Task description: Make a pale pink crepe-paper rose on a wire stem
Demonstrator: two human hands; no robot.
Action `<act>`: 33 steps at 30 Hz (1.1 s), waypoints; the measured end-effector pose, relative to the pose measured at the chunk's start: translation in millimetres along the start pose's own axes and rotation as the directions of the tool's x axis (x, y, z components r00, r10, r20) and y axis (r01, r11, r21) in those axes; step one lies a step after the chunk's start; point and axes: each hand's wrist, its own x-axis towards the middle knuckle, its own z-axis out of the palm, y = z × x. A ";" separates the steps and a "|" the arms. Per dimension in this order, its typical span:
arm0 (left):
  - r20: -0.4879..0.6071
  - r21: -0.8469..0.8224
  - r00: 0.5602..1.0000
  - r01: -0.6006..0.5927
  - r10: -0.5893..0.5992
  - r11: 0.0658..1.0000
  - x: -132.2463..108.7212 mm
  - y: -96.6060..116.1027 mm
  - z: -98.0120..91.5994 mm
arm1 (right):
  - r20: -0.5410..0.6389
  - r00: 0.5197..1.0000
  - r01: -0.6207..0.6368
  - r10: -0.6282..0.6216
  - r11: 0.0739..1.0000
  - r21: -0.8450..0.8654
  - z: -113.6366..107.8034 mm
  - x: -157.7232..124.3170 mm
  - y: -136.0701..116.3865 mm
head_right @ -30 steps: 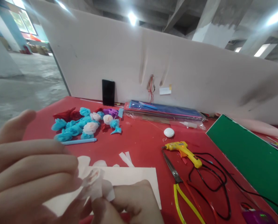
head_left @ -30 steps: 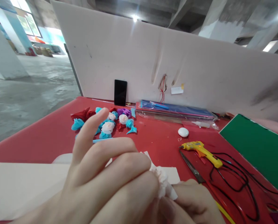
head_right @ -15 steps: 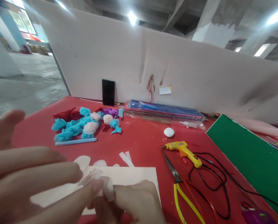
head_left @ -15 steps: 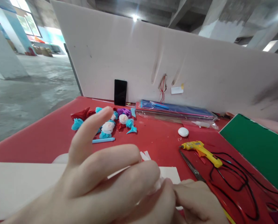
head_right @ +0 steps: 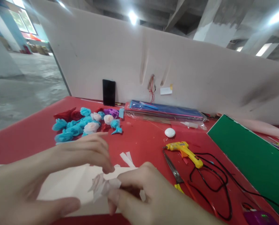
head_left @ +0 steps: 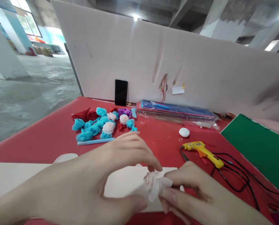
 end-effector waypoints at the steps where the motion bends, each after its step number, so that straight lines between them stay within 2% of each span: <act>1: 0.071 -0.156 0.996 0.061 -0.051 0.986 0.1 -3.5 2.4 | 0.033 0.999 -0.021 0.021 1.000 -0.005 -2.4 1.6 1.3; 3: 0.270 -0.424 0.955 0.230 -0.120 0.876 0.4 -9.0 7.1 | 0.089 0.993 -0.072 0.076 0.996 -0.046 -6.5 4.2 3.8; 5: 0.412 -0.511 0.901 0.350 -0.134 0.785 0.7 -11.8 10.9 | 0.127 0.982 -0.130 0.139 0.988 -0.081 -9.7 5.9 6.5; 6: 0.448 -0.524 0.883 0.386 -0.140 0.759 1.0 -12.1 12.4 | 0.146 0.976 -0.151 0.161 0.985 -0.080 -10.9 6.4 8.0; 11: 0.453 -0.585 0.880 0.413 -0.141 0.698 3.4 -8.9 16.4 | 0.202 0.955 -0.218 0.219 0.976 -0.028 -12.4 6.6 12.2; 17: 0.457 -0.530 0.869 0.436 -0.188 0.727 1.8 -9.7 14.7 | 0.223 0.942 -0.253 0.250 0.967 -0.017 -11.1 9.6 7.7; 23: 0.444 -0.585 0.889 0.382 -0.112 0.715 4.7 -10.8 16.3 | 0.234 0.942 -0.252 0.239 0.967 0.029 -8.5 7.0 7.3; 29: 0.548 -0.579 0.828 0.479 -0.120 0.660 10.2 -3.8 14.1 | 0.262 0.926 -0.289 0.273 0.957 0.025 -4.4 5.2 7.3; 33: 0.563 -0.600 0.821 0.484 -0.093 0.637 10.9 -3.6 11.7 | 0.271 0.911 -0.324 0.310 0.946 0.007 -3.6 6.0 4.7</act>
